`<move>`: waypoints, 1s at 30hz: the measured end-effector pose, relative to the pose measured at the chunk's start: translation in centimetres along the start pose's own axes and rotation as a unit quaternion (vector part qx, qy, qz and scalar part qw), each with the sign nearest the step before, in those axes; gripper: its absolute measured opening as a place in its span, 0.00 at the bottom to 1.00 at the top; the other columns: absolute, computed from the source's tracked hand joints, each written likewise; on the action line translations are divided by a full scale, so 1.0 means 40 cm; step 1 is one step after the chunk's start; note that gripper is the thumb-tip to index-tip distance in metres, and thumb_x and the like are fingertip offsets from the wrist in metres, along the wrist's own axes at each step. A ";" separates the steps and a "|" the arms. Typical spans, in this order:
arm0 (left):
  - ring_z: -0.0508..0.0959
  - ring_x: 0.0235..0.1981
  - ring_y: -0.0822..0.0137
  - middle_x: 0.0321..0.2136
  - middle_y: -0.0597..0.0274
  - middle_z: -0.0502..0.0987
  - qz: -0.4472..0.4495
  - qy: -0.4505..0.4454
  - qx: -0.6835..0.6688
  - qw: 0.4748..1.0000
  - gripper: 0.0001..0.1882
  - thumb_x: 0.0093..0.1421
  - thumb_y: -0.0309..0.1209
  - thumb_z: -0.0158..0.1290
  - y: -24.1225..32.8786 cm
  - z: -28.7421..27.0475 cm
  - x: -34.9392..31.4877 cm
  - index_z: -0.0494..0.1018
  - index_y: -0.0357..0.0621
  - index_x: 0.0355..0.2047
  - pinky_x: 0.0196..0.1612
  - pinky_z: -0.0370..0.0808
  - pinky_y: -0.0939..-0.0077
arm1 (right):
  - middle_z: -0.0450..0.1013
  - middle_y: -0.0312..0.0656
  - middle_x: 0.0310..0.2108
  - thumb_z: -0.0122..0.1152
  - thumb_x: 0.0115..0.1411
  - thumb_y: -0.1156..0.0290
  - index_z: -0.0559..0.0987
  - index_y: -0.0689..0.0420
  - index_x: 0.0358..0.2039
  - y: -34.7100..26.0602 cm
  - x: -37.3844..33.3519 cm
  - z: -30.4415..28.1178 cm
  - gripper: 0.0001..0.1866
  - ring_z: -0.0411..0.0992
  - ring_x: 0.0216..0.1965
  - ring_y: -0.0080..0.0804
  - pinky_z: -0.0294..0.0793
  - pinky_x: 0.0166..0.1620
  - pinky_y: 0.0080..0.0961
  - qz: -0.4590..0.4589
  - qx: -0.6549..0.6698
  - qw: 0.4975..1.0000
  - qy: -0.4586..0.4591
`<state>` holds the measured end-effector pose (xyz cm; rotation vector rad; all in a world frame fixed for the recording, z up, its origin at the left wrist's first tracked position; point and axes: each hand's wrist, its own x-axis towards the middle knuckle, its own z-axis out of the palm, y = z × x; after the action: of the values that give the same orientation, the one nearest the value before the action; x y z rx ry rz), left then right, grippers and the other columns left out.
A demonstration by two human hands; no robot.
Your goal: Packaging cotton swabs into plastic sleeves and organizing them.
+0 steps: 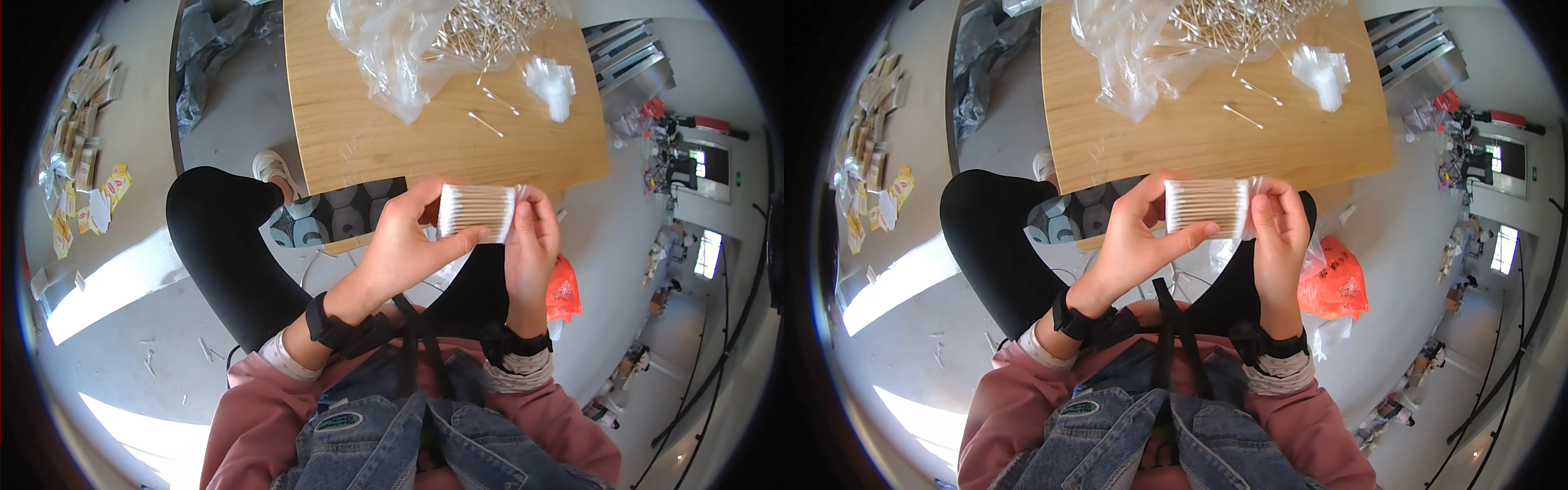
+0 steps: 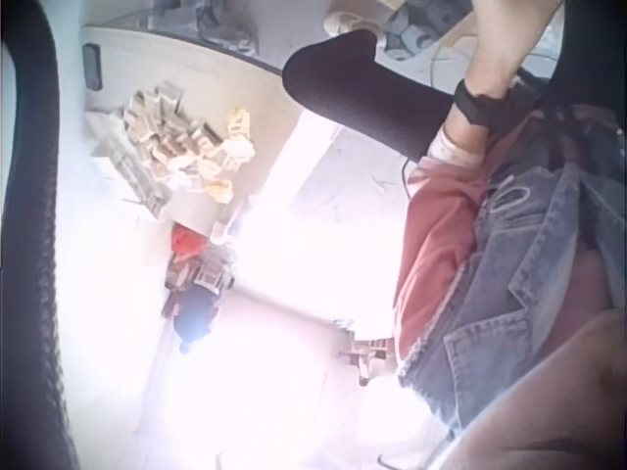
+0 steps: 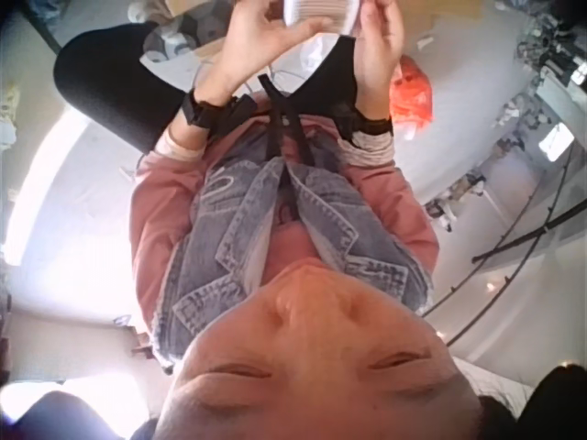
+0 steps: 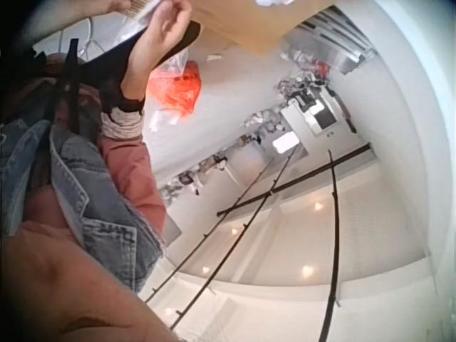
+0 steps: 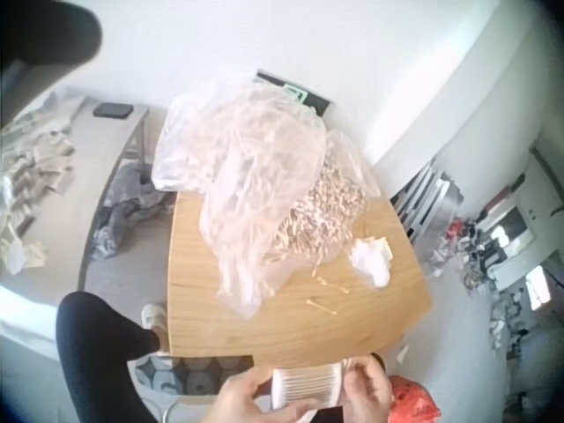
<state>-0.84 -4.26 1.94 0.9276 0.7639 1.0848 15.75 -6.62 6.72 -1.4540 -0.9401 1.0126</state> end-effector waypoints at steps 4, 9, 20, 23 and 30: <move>0.79 0.40 0.73 0.41 0.60 0.80 -0.001 -0.076 0.070 0.995 0.27 0.54 0.25 0.66 0.046 0.004 -0.028 0.72 0.36 0.54 0.44 0.77 0.75 | 0.71 0.31 0.33 0.51 0.73 0.65 0.74 0.59 0.37 0.015 -0.010 0.008 0.11 0.66 0.33 0.14 0.66 0.37 0.15 -0.063 -0.017 0.998 -0.026; 0.77 0.29 0.67 0.34 0.59 0.77 0.079 -0.088 0.091 0.989 0.47 0.48 0.30 0.69 0.073 0.025 -0.065 0.60 0.41 0.68 0.33 0.76 0.75 | 0.69 0.30 0.22 0.51 0.74 0.61 0.73 0.57 0.34 0.069 -0.041 0.040 0.14 0.66 0.21 0.15 0.65 0.24 0.14 0.051 0.093 0.994 0.013; 0.69 0.22 0.73 0.31 0.66 0.75 0.170 -0.085 0.111 0.976 0.45 0.45 0.28 0.72 0.036 0.018 -0.071 0.66 0.41 0.64 0.25 0.68 0.80 | 0.69 0.32 0.20 0.52 0.73 0.63 0.71 0.57 0.34 0.077 -0.051 0.042 0.12 0.67 0.18 0.16 0.64 0.21 0.15 0.094 0.126 0.986 -0.059; 0.69 0.22 0.74 0.34 0.66 0.77 0.186 -0.080 0.097 0.974 0.43 0.45 0.28 0.73 0.041 0.022 -0.065 0.68 0.41 0.62 0.25 0.68 0.81 | 0.71 0.32 0.22 0.52 0.73 0.63 0.72 0.57 0.34 0.074 -0.058 0.049 0.12 0.69 0.20 0.16 0.66 0.22 0.15 0.064 0.089 0.993 -0.054; 0.73 0.25 0.65 0.25 0.64 0.68 0.141 -0.090 0.103 0.981 0.44 0.39 0.24 0.69 0.043 0.019 -0.060 0.69 0.44 0.61 0.30 0.74 0.73 | 0.73 0.33 0.24 0.51 0.74 0.61 0.72 0.56 0.34 0.111 -0.061 0.047 0.13 0.71 0.23 0.17 0.68 0.25 0.15 0.109 0.152 0.982 -0.014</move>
<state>-1.55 -6.41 3.99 1.3221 0.6131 1.1607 13.29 -8.80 2.43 -1.3056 -0.6208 1.2803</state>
